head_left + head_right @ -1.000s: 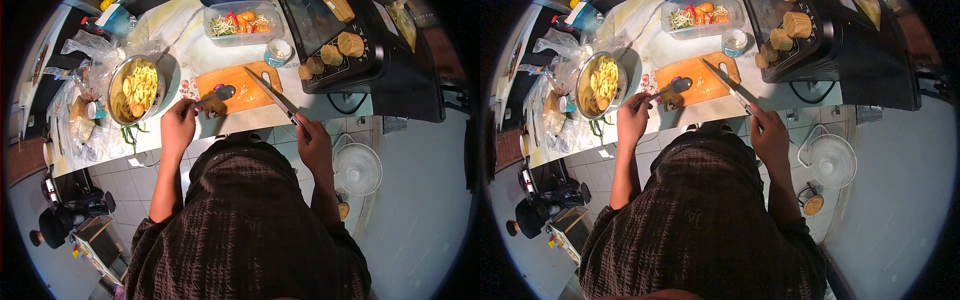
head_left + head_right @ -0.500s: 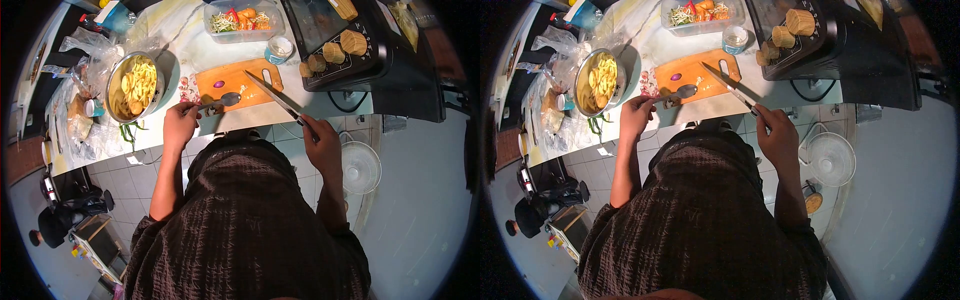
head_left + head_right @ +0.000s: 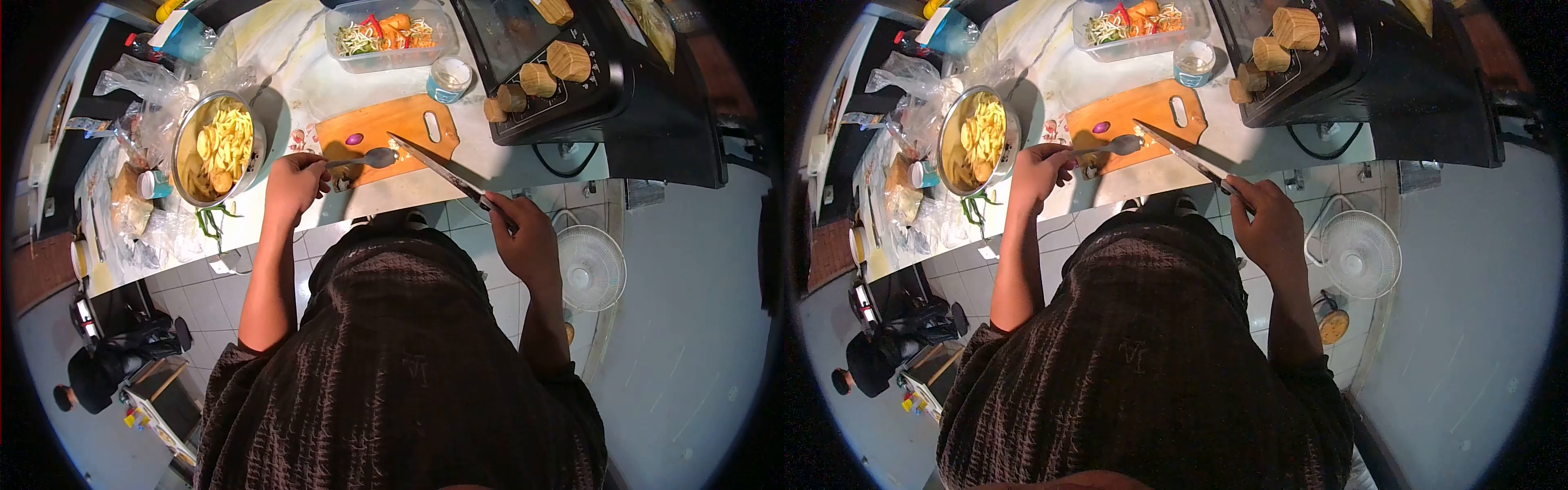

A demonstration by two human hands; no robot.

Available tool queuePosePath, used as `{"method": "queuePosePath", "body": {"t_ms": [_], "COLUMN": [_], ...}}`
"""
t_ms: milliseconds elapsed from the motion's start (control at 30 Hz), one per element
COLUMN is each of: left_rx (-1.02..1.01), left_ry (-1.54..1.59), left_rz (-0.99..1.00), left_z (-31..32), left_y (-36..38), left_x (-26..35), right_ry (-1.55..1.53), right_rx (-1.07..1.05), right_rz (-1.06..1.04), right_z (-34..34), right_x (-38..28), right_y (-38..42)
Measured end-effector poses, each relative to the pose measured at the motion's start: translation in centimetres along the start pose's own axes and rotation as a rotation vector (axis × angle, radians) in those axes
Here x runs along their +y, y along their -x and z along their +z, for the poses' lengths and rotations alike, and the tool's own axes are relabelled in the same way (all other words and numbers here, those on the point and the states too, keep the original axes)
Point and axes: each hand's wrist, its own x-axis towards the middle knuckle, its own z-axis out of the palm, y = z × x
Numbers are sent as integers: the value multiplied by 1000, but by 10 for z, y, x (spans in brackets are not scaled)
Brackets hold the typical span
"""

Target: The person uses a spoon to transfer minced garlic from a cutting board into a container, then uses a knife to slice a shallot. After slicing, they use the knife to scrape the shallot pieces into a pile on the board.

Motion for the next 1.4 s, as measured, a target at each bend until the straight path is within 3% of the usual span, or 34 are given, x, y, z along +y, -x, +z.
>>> {"method": "queuePosePath", "body": {"t_ms": [367,733,1033,1400], "left_rx": [-48,-110,-79,-76], "left_ry": [41,203,197,-148], "left_rz": [22,4,69,366], "left_z": [-2,0,2,41], "left_y": [-15,-17,-24,-60], "left_x": [-17,-34,29,133], "right_ry": [44,-10,-129,-128], "right_rx": [16,80,264,404], "right_rz": [-54,41,42,-21], "right_z": [-11,-20,-21,-15], "right_x": [-11,-11,-17,-16], "right_y": [8,11,13,7]}}
